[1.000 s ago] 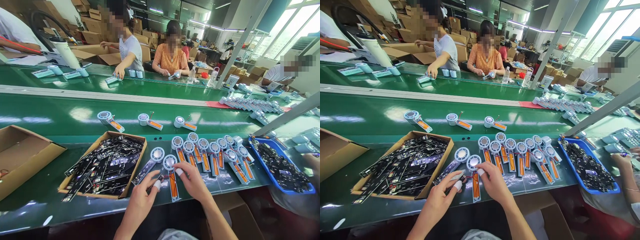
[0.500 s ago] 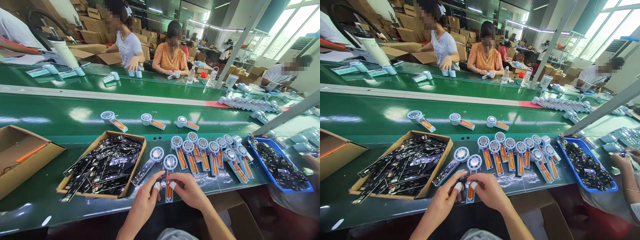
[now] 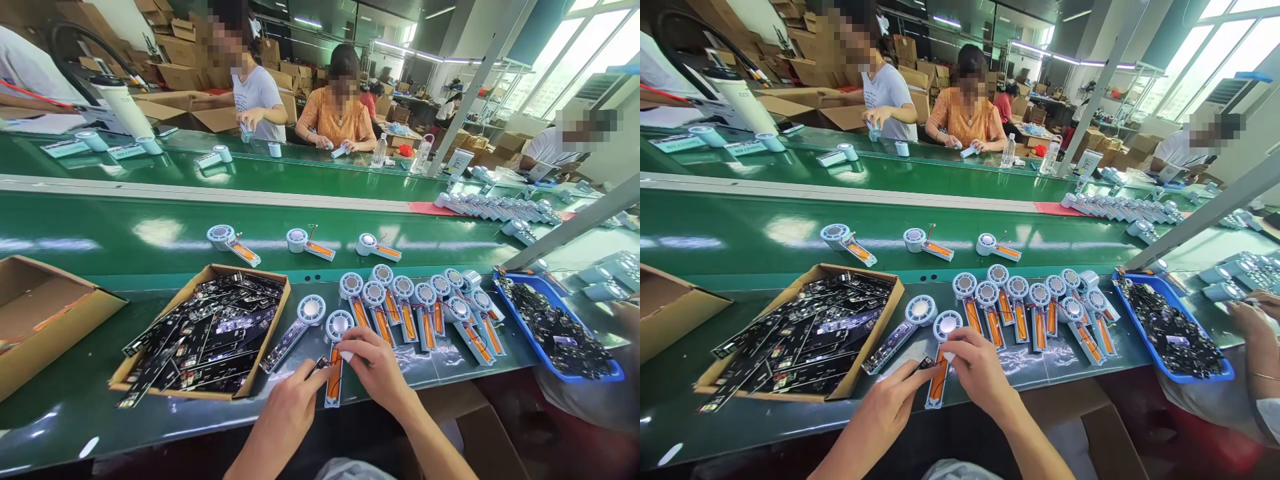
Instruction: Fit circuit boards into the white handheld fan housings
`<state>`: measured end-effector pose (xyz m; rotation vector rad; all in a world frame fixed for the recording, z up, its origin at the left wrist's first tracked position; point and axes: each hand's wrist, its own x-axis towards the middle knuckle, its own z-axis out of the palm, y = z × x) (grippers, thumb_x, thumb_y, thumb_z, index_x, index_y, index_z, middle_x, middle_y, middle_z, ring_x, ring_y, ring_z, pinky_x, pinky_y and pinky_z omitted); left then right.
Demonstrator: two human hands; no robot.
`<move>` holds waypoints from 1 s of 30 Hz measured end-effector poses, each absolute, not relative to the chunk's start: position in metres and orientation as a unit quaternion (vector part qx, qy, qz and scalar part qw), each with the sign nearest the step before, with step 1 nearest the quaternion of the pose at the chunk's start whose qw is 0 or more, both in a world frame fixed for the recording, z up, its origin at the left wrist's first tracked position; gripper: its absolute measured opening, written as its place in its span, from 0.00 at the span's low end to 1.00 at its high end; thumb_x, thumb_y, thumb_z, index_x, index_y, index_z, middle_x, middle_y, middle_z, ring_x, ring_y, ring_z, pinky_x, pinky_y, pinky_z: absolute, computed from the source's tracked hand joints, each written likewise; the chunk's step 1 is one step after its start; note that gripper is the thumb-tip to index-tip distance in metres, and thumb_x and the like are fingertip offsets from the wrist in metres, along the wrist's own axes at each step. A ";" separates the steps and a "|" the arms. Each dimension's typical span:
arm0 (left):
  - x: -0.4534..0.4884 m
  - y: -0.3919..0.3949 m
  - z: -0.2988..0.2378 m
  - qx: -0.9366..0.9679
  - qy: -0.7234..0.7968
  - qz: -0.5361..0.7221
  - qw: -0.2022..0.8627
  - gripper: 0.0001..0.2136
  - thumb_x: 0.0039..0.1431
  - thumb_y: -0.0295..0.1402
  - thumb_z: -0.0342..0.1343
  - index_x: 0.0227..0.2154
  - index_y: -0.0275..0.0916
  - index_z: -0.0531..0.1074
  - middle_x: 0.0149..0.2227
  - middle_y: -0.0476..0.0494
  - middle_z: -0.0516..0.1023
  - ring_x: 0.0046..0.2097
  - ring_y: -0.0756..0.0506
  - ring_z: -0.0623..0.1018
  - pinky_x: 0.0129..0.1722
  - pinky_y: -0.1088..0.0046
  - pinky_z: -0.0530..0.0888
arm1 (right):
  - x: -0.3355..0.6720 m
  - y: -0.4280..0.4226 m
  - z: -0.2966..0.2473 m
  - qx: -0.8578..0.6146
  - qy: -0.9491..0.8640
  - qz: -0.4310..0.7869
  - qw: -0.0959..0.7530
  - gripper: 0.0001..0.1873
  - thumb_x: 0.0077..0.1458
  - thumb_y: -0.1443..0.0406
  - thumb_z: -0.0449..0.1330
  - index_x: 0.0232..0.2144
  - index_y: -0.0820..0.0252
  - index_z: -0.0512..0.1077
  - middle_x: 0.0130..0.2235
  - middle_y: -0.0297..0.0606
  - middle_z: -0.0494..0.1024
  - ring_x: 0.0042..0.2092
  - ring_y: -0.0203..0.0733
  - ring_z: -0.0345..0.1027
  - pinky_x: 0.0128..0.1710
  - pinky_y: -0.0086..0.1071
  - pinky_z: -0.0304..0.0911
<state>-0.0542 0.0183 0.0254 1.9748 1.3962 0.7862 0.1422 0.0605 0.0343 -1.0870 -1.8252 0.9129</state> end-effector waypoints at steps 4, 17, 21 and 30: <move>-0.050 0.017 0.022 0.693 0.562 0.320 0.318 0.16 0.63 0.27 0.45 0.46 0.46 0.74 0.40 0.44 0.84 0.40 0.42 0.85 0.39 0.69 0.80 | 0.128 0.064 0.031 -0.481 -0.641 0.444 0.400 0.10 0.58 0.67 0.60 0.41 0.57 0.80 0.35 0.38 0.82 0.35 0.41 0.76 0.35 0.31 0.72; -0.037 0.022 0.029 0.594 0.644 0.345 0.336 0.09 0.62 0.36 0.44 0.40 0.44 0.68 0.35 0.43 0.86 0.31 0.40 0.85 0.29 0.64 0.79 | 0.122 0.059 0.043 -0.474 -0.710 0.362 0.375 0.12 0.58 0.72 0.57 0.35 0.56 0.80 0.35 0.38 0.82 0.37 0.41 0.77 0.39 0.31 0.69; -0.037 0.020 0.029 0.616 0.627 0.362 0.310 0.10 0.62 0.34 0.46 0.40 0.44 0.71 0.36 0.43 0.86 0.34 0.40 0.86 0.29 0.67 0.79 | 0.121 0.061 0.047 -0.485 -0.734 0.348 0.324 0.13 0.54 0.76 0.57 0.33 0.57 0.78 0.32 0.35 0.78 0.34 0.39 0.73 0.35 0.29 0.65; -0.034 0.012 0.019 0.700 0.579 0.397 0.128 0.13 0.65 0.27 0.46 0.43 0.40 0.76 0.39 0.40 0.87 0.38 0.41 0.87 0.36 0.69 0.82 | 0.117 0.057 0.036 -0.498 -0.778 0.255 0.287 0.12 0.54 0.77 0.57 0.35 0.56 0.73 0.34 0.36 0.78 0.35 0.41 0.72 0.35 0.30 0.65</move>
